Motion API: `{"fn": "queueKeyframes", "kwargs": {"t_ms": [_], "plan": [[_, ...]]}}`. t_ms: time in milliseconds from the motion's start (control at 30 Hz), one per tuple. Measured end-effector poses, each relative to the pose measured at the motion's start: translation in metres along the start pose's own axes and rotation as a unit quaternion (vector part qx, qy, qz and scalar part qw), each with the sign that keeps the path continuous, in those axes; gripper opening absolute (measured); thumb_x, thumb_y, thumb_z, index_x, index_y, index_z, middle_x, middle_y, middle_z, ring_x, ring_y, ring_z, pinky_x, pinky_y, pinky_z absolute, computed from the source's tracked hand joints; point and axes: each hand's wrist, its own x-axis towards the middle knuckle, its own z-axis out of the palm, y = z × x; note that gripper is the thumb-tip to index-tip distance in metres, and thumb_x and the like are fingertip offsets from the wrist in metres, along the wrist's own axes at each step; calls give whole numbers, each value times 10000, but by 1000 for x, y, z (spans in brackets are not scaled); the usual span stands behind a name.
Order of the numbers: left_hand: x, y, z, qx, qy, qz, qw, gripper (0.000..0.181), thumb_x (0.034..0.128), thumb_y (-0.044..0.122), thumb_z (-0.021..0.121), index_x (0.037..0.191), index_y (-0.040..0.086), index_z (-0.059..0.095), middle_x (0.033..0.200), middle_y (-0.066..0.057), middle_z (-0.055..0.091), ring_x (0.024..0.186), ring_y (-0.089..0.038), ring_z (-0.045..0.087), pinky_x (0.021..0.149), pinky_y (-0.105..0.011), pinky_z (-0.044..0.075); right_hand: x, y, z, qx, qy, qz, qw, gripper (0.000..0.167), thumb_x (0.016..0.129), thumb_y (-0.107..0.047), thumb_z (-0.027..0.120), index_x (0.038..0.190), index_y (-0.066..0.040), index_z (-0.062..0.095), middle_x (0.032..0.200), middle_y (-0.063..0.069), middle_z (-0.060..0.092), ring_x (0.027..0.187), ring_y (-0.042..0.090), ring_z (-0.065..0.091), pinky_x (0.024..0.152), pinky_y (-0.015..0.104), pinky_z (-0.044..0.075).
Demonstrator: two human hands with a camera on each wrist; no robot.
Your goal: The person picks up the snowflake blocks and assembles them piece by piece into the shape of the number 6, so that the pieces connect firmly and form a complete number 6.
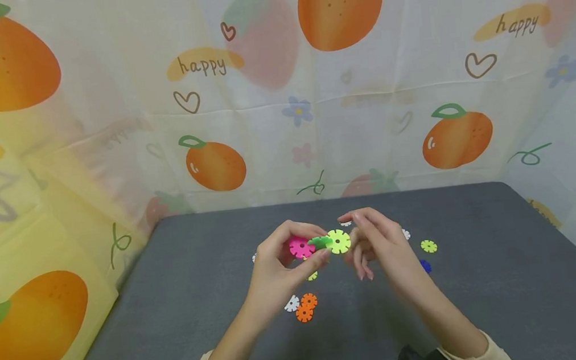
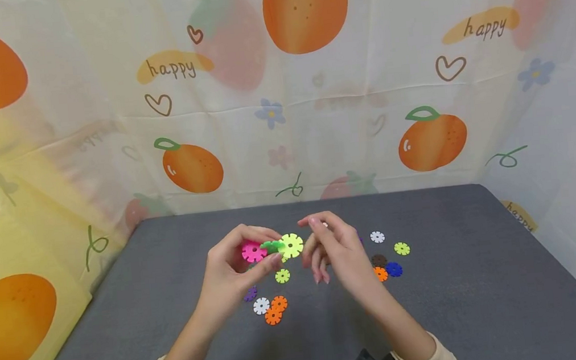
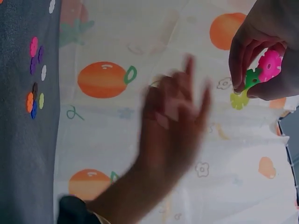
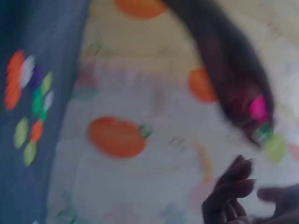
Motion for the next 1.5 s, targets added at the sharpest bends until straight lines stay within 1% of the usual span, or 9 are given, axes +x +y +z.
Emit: {"fn": "queueKeyframes", "kwargs": {"t_ms": [133, 300, 400, 833, 1033, 1167, 1267, 1367, 1500], "plan": [[3, -4, -3, -80, -89, -277, 9995, 231, 841, 3, 731, 996, 37, 565, 1173, -153, 664, 883, -158, 706, 694, -312, 608, 27, 50, -5, -2132, 0, 333, 9764, 174, 975, -211, 585, 1054, -61, 620, 766, 142, 627, 517, 181, 514, 481, 271, 440], [4, -7, -3, -19, -244, -346, 9991, 241, 835, -20, 724, 968, 66, 542, 1220, -124, 664, 1006, -192, 690, 728, -260, 592, 47, 101, -4, -4373, -273, 823, 8951, 299, 875, -234, 722, 1041, 5, 654, 928, 133, 585, 715, 197, 569, 616, 353, 493], [3, -8, -3, 103, -102, -445, 9989, 227, 828, -89, 676, 937, 64, 547, 1167, -119, 680, 964, -186, 693, 718, -249, 581, 49, 112, -3, -4931, -363, 943, 8641, 412, 847, -194, 751, 1166, 39, 634, 1059, 203, 564, 818, 293, 641, 708, 453, 551], [4, -8, -5, 1217, 459, -840, 9879, 383, 845, -65, 640, 1113, 209, 651, 928, -14, 739, 553, -101, 511, 492, -208, 414, 51, 121, -10, -4816, -77, 659, 8739, 184, 771, -61, 761, 883, 2, 630, 863, 120, 541, 728, 210, 540, 654, 376, 508], [6, -14, -4, 1695, 337, -1226, 9773, 345, 842, 64, 747, 1130, 251, 705, 698, -5, 550, 503, -72, 273, 469, -192, 289, 50, 116, 15, -3829, -1265, -270, 9147, 253, 866, -137, 728, 1095, -49, 668, 1072, 97, 608, 936, 202, 614, 800, 343, 534], [8, -17, -4, 1742, 217, -1314, 9757, 374, 837, 100, 764, 1163, 270, 700, 604, -27, 318, 491, -85, 247, 458, -204, 244, 45, 113, 29, -3890, -2105, -617, 8948, 425, 922, -136, 666, 1333, -73, 575, 1380, 185, 492, 1198, 294, 578, 969, 443, 520], [8, -19, -5, 1571, 115, -1497, 9761, 358, 835, 142, 773, 1160, 275, 702, 570, -3, 324, 476, -96, 214, 444, -215, 223, 42, 113, 34, -4174, -2150, -644, 8805, 335, 913, -112, 672, 1239, -46, 631, 1284, 185, 541, 1109, 266, 601, 915, 416, 535], [8, -20, -6, 1404, -92, -1736, 9747, 346, 840, 223, 775, 1171, 281, 692, 552, 13, 294, 475, -98, 208, 441, -215, 234, 42, 115, 35, -4156, -1910, -675, 8867, 204, 868, -83, 721, 1057, -28, 667, 1095, 120, 593, 964, 211, 594, 830, 370, 531], [6, -20, -5, 1429, -367, -1793, 9727, 316, 885, 298, 725, 1196, 303, 672, 558, 9, 235, 481, -99, 217, 456, -215, 253, 43, 118, 35, -4101, -1716, -604, 8937, 335, 836, -104, 761, 1136, -44, 625, 1129, 95, 607, 1021, 210, 593, 885, 382, 523]]}}
